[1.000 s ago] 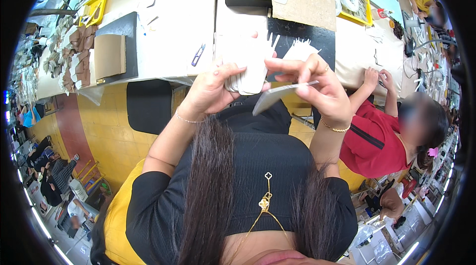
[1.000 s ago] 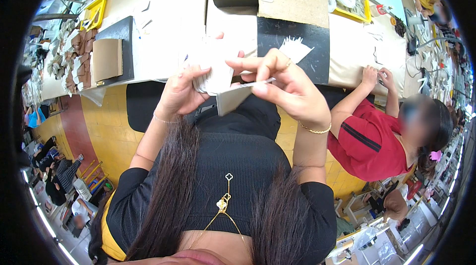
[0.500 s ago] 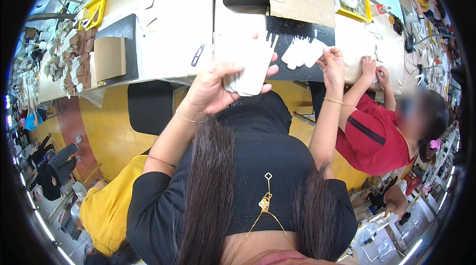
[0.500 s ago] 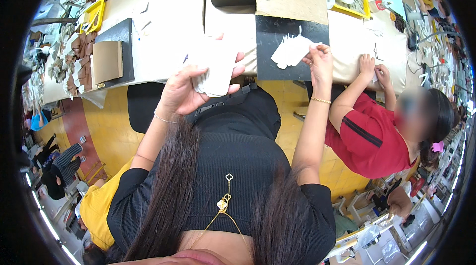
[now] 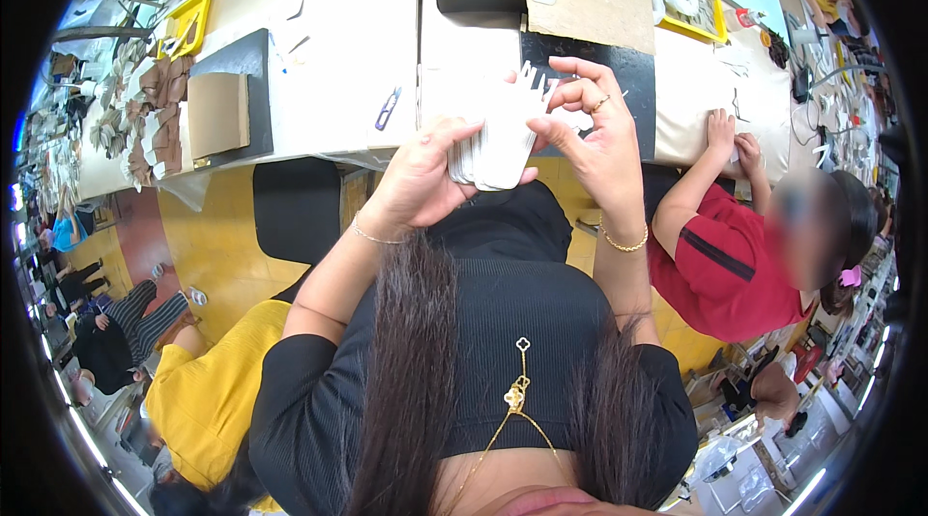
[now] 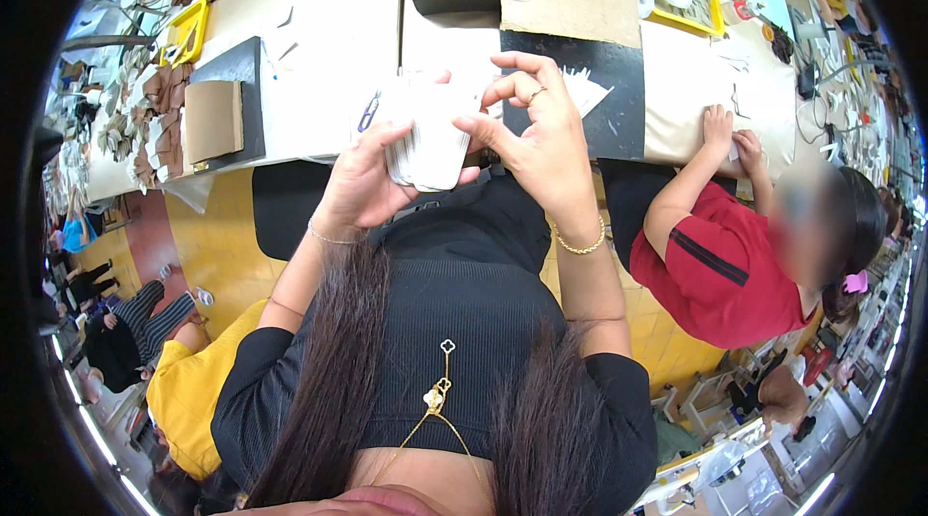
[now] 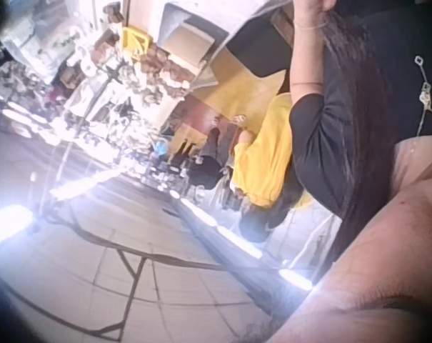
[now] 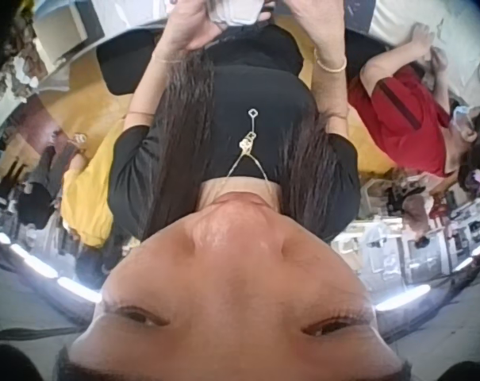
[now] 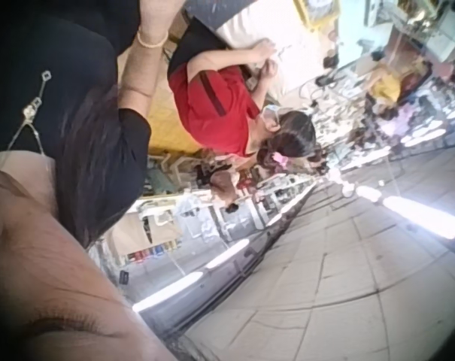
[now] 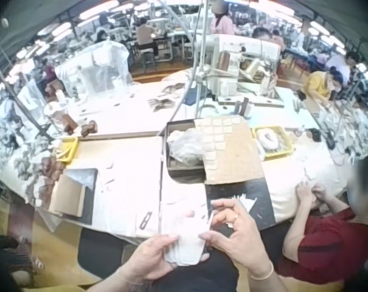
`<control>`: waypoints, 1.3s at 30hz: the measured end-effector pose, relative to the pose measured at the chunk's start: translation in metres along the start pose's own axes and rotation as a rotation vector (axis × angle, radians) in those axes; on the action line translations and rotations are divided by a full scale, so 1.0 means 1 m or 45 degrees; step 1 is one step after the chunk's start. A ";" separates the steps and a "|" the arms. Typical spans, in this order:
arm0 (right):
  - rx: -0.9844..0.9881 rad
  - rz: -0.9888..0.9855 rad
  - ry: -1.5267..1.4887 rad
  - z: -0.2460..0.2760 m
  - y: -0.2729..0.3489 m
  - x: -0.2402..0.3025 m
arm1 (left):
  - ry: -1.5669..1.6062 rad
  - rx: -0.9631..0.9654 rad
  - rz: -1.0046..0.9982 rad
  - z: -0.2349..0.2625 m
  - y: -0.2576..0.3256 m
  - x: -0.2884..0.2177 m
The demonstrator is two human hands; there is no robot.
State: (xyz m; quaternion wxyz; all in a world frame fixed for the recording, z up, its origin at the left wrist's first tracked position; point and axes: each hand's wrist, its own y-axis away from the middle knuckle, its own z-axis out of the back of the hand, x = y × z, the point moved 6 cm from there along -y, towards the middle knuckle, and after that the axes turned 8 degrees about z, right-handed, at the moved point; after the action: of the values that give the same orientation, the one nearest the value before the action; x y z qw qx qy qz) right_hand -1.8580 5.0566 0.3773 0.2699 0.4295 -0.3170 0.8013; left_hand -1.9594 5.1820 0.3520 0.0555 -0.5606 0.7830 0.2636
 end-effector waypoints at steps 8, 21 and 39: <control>-0.195 -0.182 -0.685 0.005 0.006 -0.013 | 0.089 -0.059 0.020 0.012 0.004 0.002; -0.628 -0.816 -0.773 0.046 0.078 -0.223 | 0.244 0.173 0.039 0.002 0.002 0.000; 0.018 -0.097 -0.422 -0.015 -0.005 -0.021 | 0.135 0.069 0.048 0.003 0.001 0.003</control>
State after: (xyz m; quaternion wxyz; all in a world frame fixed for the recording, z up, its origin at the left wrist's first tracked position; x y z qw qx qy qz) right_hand -1.8525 5.0676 0.3541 0.2411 0.5693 -0.3352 0.7110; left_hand -1.9623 5.1809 0.3484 0.0239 -0.5572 0.8022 0.2132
